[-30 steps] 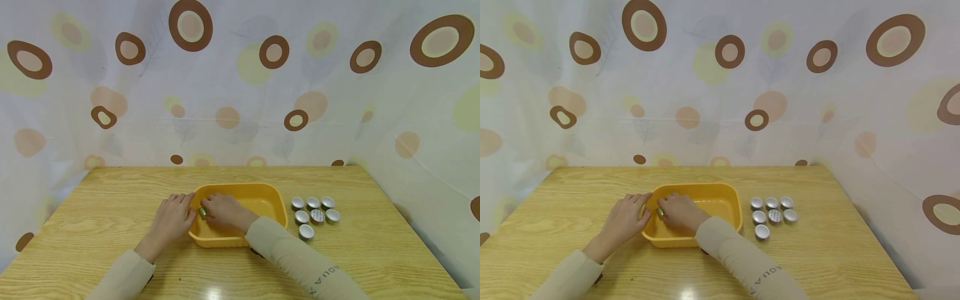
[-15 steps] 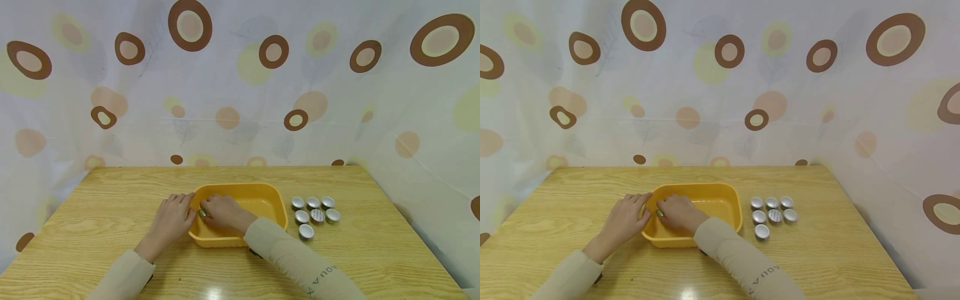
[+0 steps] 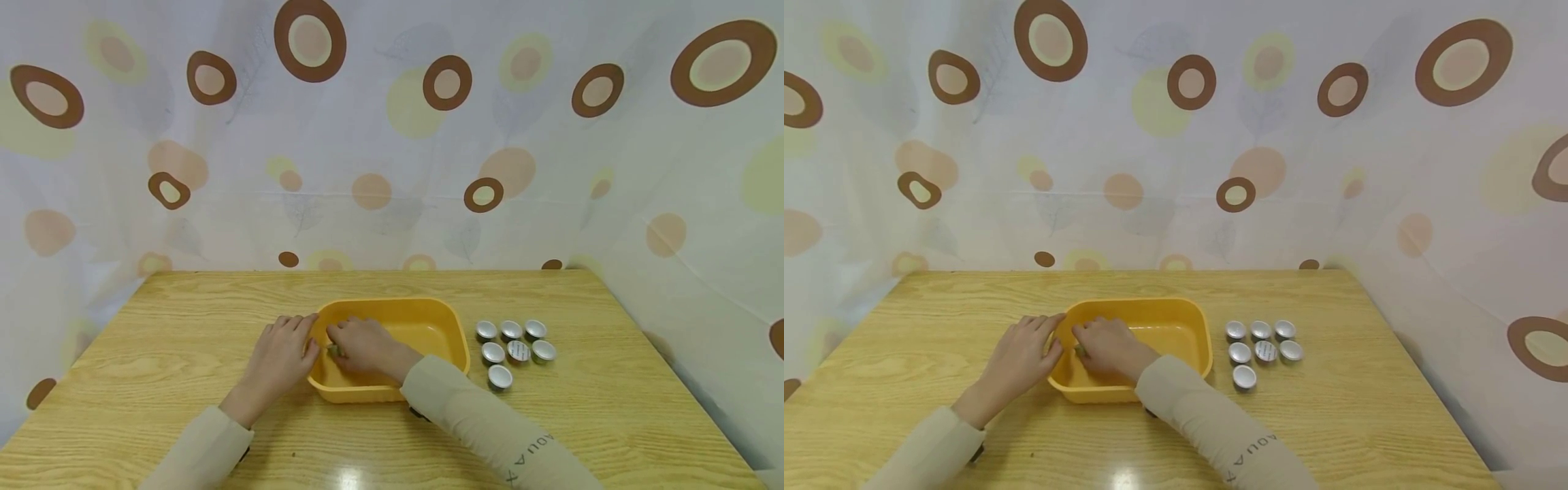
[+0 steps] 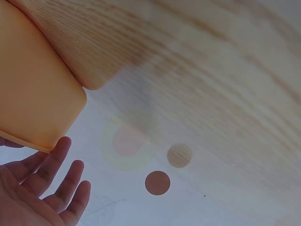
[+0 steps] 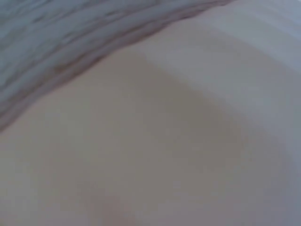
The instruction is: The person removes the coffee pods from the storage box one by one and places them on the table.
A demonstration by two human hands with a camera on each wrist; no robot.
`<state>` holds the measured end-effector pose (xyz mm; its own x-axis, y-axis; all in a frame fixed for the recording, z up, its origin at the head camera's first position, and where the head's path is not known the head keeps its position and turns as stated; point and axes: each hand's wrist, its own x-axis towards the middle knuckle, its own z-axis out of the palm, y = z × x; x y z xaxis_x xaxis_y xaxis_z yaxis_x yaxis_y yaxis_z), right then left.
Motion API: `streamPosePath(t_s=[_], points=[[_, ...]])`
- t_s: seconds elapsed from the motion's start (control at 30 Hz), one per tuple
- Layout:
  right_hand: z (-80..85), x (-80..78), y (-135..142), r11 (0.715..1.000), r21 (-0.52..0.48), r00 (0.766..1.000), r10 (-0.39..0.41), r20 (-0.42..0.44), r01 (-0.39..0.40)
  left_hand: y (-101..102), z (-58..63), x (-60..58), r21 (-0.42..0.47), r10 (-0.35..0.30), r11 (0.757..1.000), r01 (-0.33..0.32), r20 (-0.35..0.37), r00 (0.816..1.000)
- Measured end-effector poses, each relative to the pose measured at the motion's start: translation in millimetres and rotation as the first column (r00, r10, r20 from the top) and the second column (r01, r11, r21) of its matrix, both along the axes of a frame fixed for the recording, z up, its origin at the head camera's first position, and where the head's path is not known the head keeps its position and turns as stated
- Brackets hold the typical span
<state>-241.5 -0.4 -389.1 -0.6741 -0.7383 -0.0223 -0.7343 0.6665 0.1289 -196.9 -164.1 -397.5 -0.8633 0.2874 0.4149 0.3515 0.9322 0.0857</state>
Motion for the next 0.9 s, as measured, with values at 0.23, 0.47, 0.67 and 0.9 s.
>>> streamPosePath(t_s=[0.23, 0.47, 0.67, 0.9], points=[[0.9, 2.3, 3, 1.0, -0.015, 1.0, 0.018, -0.025, -0.018, 0, 1.0, 0.1, -0.002, 0.004, 1.0, -0.004, 0.005, 1.0], [-1.6, 3.3, 6, 0.998, -0.041, 0.996, 0.054, -0.068, -0.057, 0, 1.6, 0.4, -0.009, 0.011, 1.0, -0.011, 0.014, 1.0], [-1.4, 5.1, 9, 0.996, -0.052, 0.995, 0.063, -0.081, -0.068, 0, 1.1, 0.3, -0.013, 0.01, 1.0, -0.01, 0.012, 1.0], [0.0, 6.8, 11, 0.997, -0.041, 0.992, 0.064, -0.107, -0.069, 0, 0.7, -0.3, -0.015, 0.01, 1.0, -0.01, 0.001, 1.0]])
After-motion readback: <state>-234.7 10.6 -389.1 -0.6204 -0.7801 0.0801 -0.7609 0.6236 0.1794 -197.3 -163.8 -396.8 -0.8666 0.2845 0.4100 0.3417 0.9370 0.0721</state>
